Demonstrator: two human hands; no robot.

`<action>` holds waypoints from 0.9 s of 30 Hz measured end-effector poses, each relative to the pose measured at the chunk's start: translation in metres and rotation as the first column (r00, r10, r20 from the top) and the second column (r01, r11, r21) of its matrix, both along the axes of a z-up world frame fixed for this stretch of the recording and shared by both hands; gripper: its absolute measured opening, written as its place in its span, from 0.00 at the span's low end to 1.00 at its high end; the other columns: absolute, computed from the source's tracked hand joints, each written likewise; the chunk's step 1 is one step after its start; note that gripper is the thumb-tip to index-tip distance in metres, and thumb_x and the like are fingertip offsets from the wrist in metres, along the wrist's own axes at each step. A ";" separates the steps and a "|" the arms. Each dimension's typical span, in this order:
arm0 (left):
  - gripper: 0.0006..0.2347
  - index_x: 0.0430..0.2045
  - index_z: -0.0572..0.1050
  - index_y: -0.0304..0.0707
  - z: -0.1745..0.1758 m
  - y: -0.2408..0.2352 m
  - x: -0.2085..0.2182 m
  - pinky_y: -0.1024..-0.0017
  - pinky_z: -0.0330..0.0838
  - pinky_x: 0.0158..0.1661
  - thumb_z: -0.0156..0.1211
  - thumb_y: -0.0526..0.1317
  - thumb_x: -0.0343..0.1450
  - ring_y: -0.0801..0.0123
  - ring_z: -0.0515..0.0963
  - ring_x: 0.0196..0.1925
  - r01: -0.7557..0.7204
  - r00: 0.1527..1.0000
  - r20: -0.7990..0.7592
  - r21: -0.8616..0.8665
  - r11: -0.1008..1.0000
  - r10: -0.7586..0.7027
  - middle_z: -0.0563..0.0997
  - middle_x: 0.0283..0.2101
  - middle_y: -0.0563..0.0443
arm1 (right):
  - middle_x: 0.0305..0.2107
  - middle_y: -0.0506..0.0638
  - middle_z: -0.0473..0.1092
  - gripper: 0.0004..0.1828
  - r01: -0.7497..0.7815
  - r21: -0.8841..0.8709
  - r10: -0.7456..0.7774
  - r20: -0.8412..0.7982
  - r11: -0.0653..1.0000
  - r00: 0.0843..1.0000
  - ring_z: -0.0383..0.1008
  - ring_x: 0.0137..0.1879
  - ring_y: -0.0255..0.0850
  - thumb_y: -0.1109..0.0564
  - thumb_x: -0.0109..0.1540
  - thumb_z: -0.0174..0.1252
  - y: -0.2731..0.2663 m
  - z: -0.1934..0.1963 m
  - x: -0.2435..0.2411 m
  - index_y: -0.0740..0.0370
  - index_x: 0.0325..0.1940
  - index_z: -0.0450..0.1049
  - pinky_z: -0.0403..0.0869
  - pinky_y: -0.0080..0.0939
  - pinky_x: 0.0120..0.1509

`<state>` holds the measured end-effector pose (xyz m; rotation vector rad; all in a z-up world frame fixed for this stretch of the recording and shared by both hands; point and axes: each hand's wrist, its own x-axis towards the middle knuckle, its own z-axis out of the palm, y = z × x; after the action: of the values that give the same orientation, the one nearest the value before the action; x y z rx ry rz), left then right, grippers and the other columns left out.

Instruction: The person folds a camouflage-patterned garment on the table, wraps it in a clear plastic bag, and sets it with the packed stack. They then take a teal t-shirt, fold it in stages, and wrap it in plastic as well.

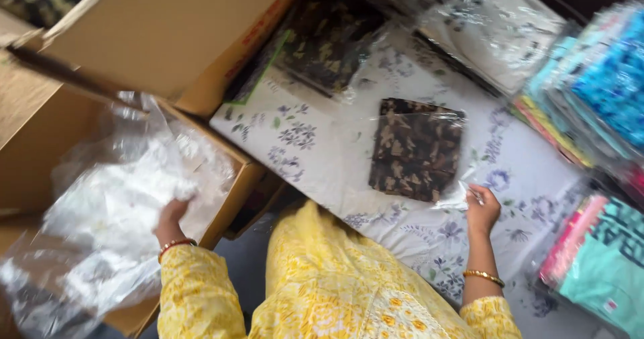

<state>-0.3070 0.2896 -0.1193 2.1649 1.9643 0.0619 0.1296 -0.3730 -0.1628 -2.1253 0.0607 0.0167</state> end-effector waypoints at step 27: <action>0.38 0.71 0.56 0.72 0.028 -0.286 0.304 0.33 0.52 0.62 0.60 0.68 0.63 0.59 0.67 0.67 0.992 0.119 0.246 -0.067 0.106 -0.962 0.66 0.67 0.70 | 0.47 0.52 0.77 0.31 0.083 0.225 0.019 -0.416 0.971 0.909 0.77 0.51 0.40 0.52 0.56 0.70 0.095 0.011 -0.006 0.64 0.61 0.70 0.74 0.41 0.58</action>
<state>-0.0031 0.0034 -0.0909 2.6885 0.0092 -0.2108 0.1236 -0.2784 -0.1523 -1.8467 0.3311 0.4396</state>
